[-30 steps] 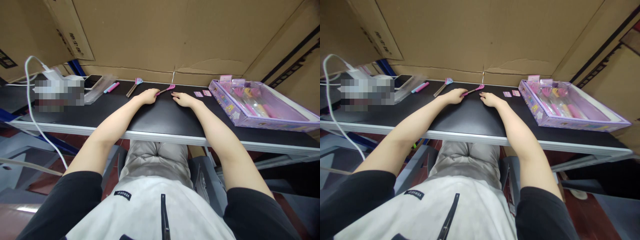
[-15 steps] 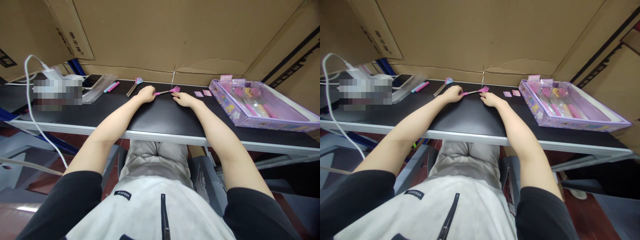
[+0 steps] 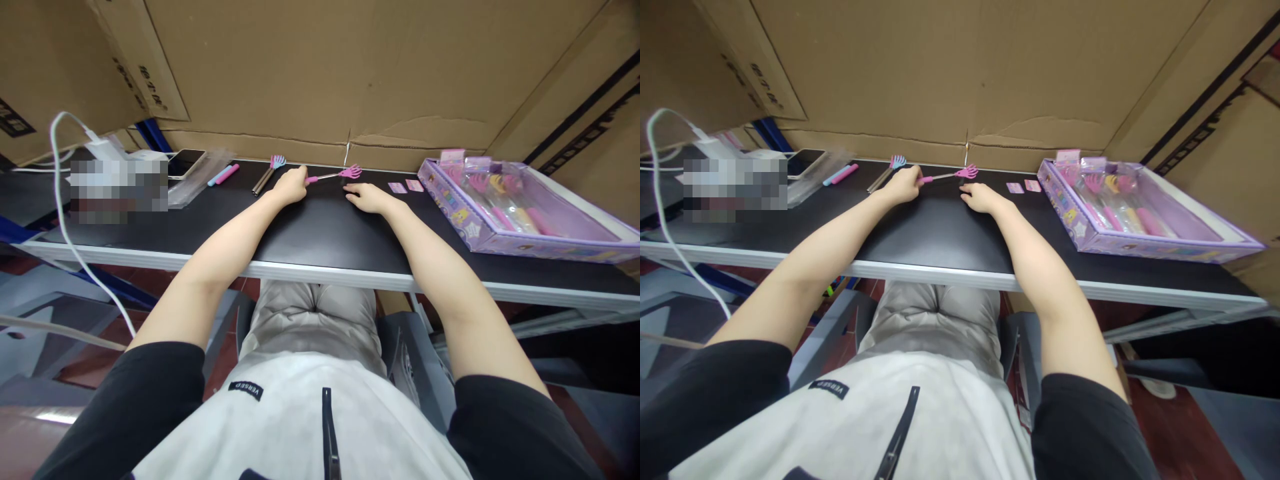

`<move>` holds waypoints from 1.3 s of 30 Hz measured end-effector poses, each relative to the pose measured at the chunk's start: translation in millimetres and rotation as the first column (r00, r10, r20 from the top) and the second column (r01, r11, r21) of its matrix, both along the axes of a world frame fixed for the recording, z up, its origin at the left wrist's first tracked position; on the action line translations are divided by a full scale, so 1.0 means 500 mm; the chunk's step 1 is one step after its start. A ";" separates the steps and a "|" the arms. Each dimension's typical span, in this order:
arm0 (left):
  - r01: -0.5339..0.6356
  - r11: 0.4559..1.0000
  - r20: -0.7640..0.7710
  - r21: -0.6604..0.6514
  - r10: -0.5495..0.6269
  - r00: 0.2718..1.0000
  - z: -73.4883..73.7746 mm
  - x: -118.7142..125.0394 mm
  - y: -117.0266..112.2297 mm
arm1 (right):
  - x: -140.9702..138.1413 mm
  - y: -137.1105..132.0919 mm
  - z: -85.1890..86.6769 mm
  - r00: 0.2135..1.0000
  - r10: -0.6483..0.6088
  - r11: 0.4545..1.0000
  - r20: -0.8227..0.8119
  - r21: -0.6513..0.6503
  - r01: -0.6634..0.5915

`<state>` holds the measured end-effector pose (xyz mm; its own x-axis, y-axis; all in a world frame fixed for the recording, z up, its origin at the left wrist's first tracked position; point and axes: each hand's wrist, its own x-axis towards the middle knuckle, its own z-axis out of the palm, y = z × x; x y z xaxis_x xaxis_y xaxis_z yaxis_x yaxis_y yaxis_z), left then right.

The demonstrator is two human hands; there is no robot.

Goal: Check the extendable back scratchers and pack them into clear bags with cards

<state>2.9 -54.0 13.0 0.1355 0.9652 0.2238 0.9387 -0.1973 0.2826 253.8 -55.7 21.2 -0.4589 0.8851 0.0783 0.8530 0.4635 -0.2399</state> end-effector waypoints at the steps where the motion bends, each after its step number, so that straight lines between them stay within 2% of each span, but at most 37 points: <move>1: 0.014 1.000 0.011 0.018 -0.014 1.000 -0.001 -0.001 0.001 | 0.000 0.001 -0.001 1.000 -0.007 1.000 -0.015 0.002 0.007; 5: 0.061 0.996 0.043 0.070 -0.064 0.997 -0.001 0.002 0.003 | 0.002 0.010 -0.005 0.988 -0.090 0.996 -0.123 -0.001 0.090; 8: 0.088 0.991 0.054 0.096 -0.093 0.994 0.004 0.011 -0.004 | 0.002 0.026 -0.011 0.953 -0.133 0.990 -0.271 0.010 0.141; 11: 0.136 0.982 0.083 0.130 -0.148 0.986 0.011 0.018 -0.012 | 0.000 0.043 -0.018 0.870 -0.168 0.983 -0.464 -0.010 0.185; 15: 0.212 0.966 0.134 0.147 -0.232 0.964 0.013 0.019 -0.014 | -0.003 0.046 -0.016 0.717 -0.255 0.967 -0.649 -0.157 0.202; 18: 0.249 0.956 0.165 0.153 -0.273 0.948 0.010 0.020 -0.013 | -0.004 0.035 -0.004 0.661 -0.271 0.962 -0.700 -0.213 0.168; 21: 0.285 0.947 0.209 0.148 -0.312 0.927 0.006 0.025 -0.015 | -0.002 0.028 0.009 0.621 -0.272 0.962 -0.735 -0.215 0.167; 26: 0.316 0.939 0.278 0.136 -0.343 0.897 -0.004 0.028 -0.010 | 0.004 0.028 0.013 0.653 -0.265 0.964 -0.709 -0.168 0.209; 28: 0.320 0.931 0.310 0.173 -0.360 0.880 -0.010 0.025 0.001 | 0.001 0.025 0.013 0.558 -0.304 0.951 -0.772 -0.214 0.223; 31: 0.333 0.913 0.377 0.238 -0.402 0.834 -0.019 0.022 0.017 | -0.009 0.019 0.012 0.308 -0.363 0.930 -0.879 -0.324 0.172; 33: 0.337 0.907 0.412 0.251 -0.415 0.811 -0.022 0.024 0.021 | -0.015 0.016 0.013 0.193 -0.383 0.923 -0.903 -0.366 0.121; 35: 0.337 0.911 0.437 0.240 -0.411 0.800 -0.023 0.030 0.021 | -0.018 0.014 0.014 0.139 -0.394 0.919 -0.908 -0.384 0.092; 39: 0.338 0.914 0.485 0.223 -0.405 0.775 -0.026 0.040 0.016 | -0.019 0.013 0.017 0.105 -0.406 0.913 -0.908 -0.399 0.081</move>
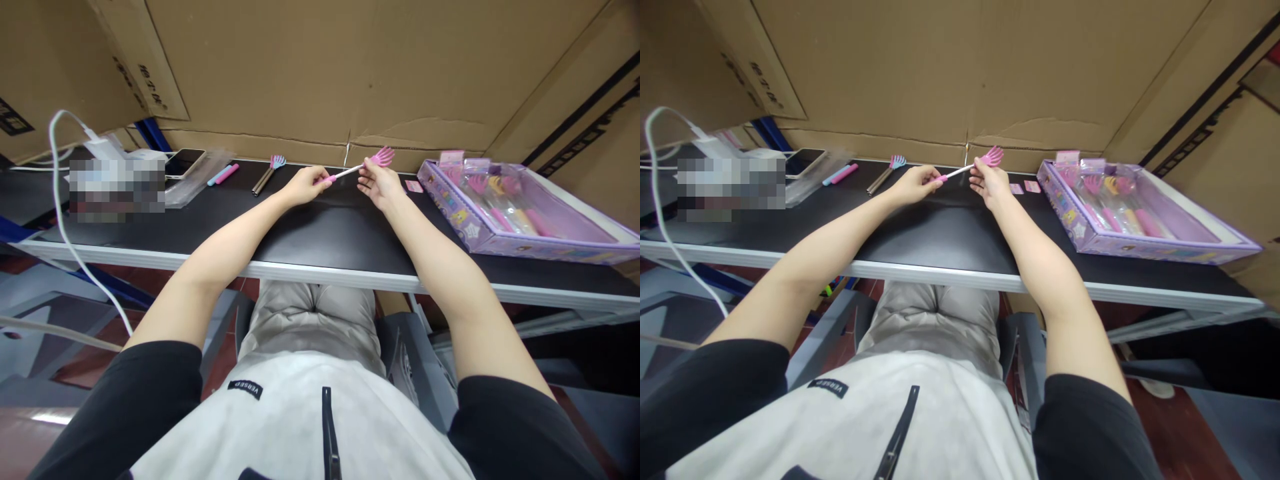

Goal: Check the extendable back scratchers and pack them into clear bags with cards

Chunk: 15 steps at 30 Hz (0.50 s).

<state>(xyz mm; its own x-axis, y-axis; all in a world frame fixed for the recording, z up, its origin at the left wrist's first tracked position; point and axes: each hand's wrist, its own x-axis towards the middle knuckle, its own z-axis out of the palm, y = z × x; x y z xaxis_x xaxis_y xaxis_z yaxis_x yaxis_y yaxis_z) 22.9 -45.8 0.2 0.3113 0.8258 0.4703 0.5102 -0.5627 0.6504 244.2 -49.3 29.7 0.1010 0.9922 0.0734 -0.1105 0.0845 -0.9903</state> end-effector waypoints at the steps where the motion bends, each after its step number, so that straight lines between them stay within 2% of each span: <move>1: 0.005 1.000 0.012 -0.005 -0.005 1.000 -0.001 0.001 0.000 | 0.000 0.000 0.001 1.000 0.000 1.000 -0.004 -0.002 0.000; 8: 0.028 0.999 0.069 -0.039 -0.026 0.997 -0.010 0.002 0.007 | -0.012 -0.011 0.006 1.000 -0.013 1.000 -0.007 -0.012 0.013; 15: 0.021 0.996 0.102 -0.081 -0.012 0.995 -0.002 0.011 -0.005 | -0.020 -0.017 0.010 0.998 -0.030 0.999 -0.048 -0.038 0.029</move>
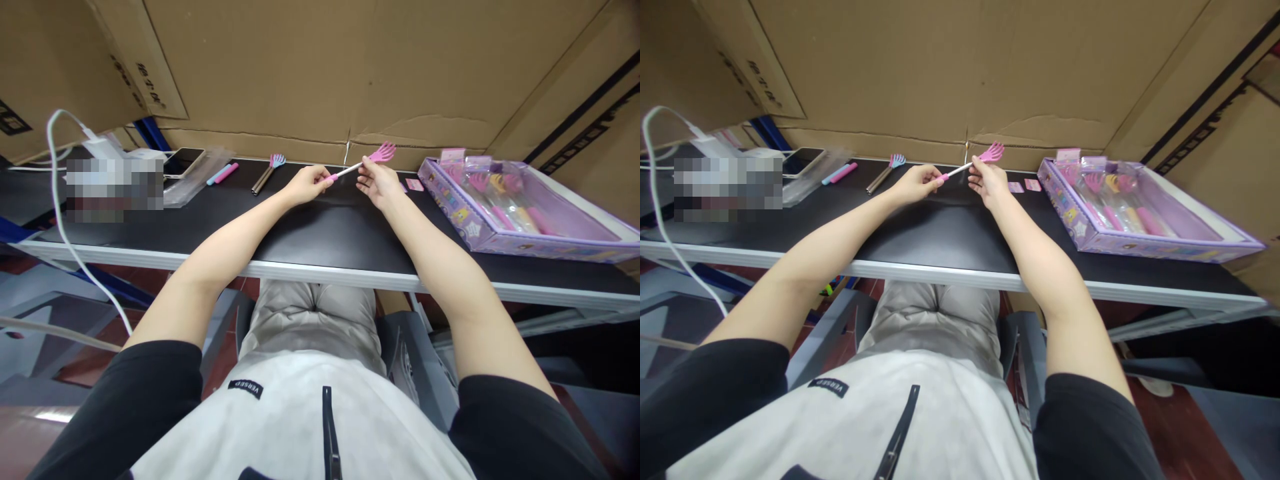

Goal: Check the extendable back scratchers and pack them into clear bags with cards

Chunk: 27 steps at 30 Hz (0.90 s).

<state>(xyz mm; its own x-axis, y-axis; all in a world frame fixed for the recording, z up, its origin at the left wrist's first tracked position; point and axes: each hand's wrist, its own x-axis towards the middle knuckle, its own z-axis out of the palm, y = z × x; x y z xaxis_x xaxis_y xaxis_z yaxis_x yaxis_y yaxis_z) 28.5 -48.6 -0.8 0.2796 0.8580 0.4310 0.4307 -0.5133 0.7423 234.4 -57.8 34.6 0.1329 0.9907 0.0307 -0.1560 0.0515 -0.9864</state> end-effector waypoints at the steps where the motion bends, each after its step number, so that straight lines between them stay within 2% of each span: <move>1: -0.006 1.000 0.000 -0.005 0.006 1.000 0.003 0.001 -0.004 | 0.000 0.001 0.000 1.000 -0.002 1.000 -0.015 -0.003 0.002; 8: -0.020 0.999 -0.010 -0.037 0.019 1.000 0.019 0.004 -0.021 | 0.000 0.005 -0.002 0.999 0.010 0.999 -0.039 0.031 -0.009; 17: 0.013 1.000 0.017 -0.002 -0.013 1.000 0.005 0.004 0.005 | -0.004 0.004 0.001 0.998 -0.003 0.997 -0.068 0.082 0.008; 24: 0.002 1.000 0.011 0.014 -0.003 1.000 0.027 -0.004 -0.010 | -0.006 0.001 0.014 0.987 0.006 0.995 -0.158 0.102 0.010; 27: -0.005 1.000 0.019 -0.008 0.005 1.000 0.036 -0.014 -0.008 | -0.008 0.007 0.015 0.995 -0.005 0.992 -0.096 0.122 0.017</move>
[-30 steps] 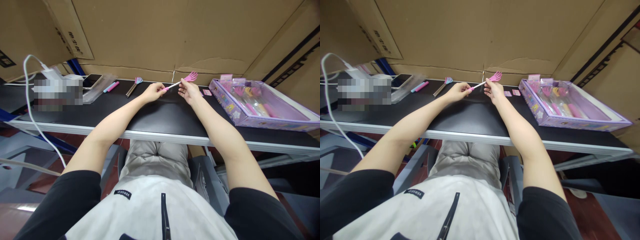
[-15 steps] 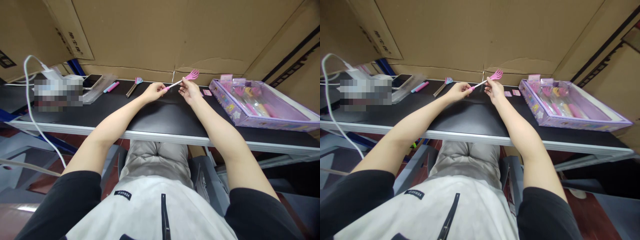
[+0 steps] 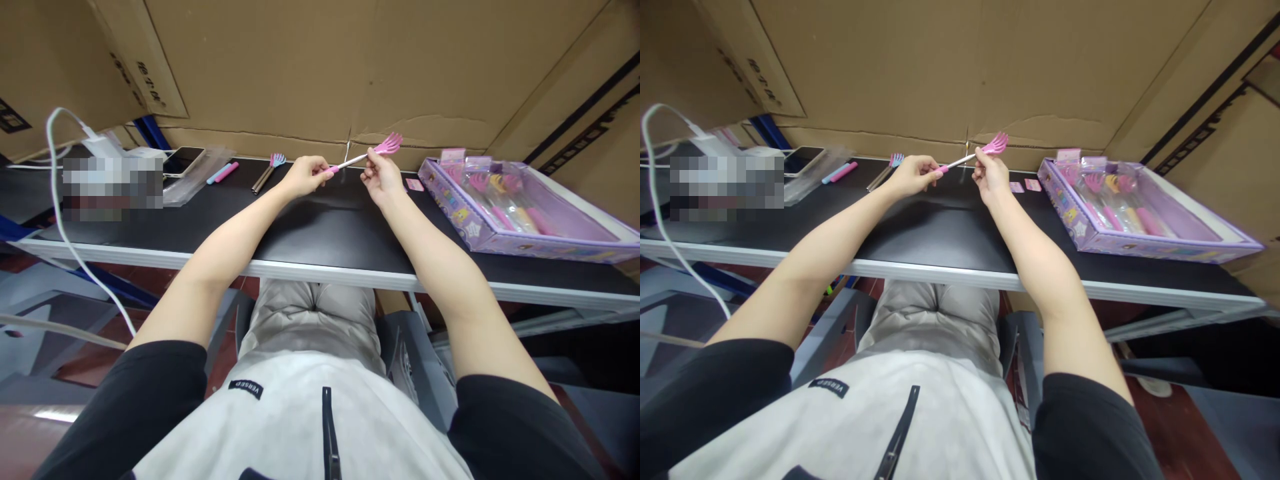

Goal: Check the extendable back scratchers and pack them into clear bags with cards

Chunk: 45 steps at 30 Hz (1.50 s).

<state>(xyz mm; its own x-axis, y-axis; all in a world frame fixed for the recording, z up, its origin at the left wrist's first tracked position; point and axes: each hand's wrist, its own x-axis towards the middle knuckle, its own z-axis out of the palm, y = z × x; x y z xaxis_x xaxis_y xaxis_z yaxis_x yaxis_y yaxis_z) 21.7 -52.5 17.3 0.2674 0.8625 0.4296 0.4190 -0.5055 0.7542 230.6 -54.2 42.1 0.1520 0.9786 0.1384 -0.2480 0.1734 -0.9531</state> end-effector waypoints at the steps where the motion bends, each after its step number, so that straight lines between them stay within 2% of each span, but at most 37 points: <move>1: -0.001 1.000 0.003 -0.002 0.001 1.000 0.003 -0.004 0.002 | -0.001 0.003 -0.001 0.999 -0.010 1.000 0.031 0.011 0.010; 6: -0.034 0.999 -0.029 0.004 0.034 0.999 0.018 -0.027 0.018 | -0.003 0.025 0.002 0.994 -0.044 0.997 0.103 0.066 0.037; 9: -0.058 0.998 -0.060 0.002 0.058 0.996 0.028 -0.054 0.027 | 0.020 0.044 0.016 0.992 -0.093 0.994 0.083 0.067 0.088; 13: -0.102 0.994 -0.097 -0.025 0.099 0.990 0.036 -0.115 0.033 | 0.096 0.074 0.036 0.973 -0.220 0.974 0.070 0.064 0.215; 17: -0.130 0.990 -0.094 -0.052 0.125 0.988 0.040 -0.175 0.033 | 0.184 0.100 0.035 0.943 -0.332 0.941 0.022 0.076 0.330; 20: -0.127 0.989 -0.100 -0.078 0.119 0.988 0.040 -0.195 0.034 | 0.217 0.112 0.030 0.943 -0.327 0.944 0.056 0.059 0.324; 22: -0.130 0.987 -0.118 -0.100 0.118 0.986 0.038 -0.195 0.035 | 0.220 0.111 0.031 0.951 -0.310 0.951 0.021 0.026 0.309; 27: -0.121 0.986 -0.111 -0.112 0.109 0.988 0.037 -0.186 0.031 | 0.192 0.068 0.049 0.917 -0.336 0.942 -0.216 -0.065 0.330; 31: -0.115 0.988 -0.107 -0.103 0.104 0.989 0.039 -0.189 0.029 | 0.171 0.037 0.060 0.898 -0.284 0.957 -0.335 -0.042 0.287; 34: -0.103 0.988 -0.127 -0.113 0.089 0.988 0.039 -0.191 0.033 | 0.168 0.037 0.058 0.897 -0.304 0.947 -0.320 0.001 0.321; 37: -0.123 0.984 -0.158 -0.128 0.102 0.982 0.041 -0.190 0.034 | 0.177 0.045 0.052 0.896 -0.347 0.934 -0.278 -0.014 0.358; 41: -0.127 0.987 -0.141 -0.101 0.112 0.984 0.049 -0.190 0.025 | 0.194 0.053 0.050 0.898 -0.308 0.947 -0.314 -0.010 0.321; 43: -0.124 0.989 -0.111 -0.076 0.115 0.987 0.053 -0.180 0.019 | 0.185 0.057 0.049 0.913 -0.292 0.952 -0.284 0.007 0.307; 45: -0.120 0.991 -0.087 -0.052 0.115 0.990 0.052 -0.154 0.013 | 0.155 0.058 0.042 0.946 -0.274 0.960 -0.174 0.016 0.281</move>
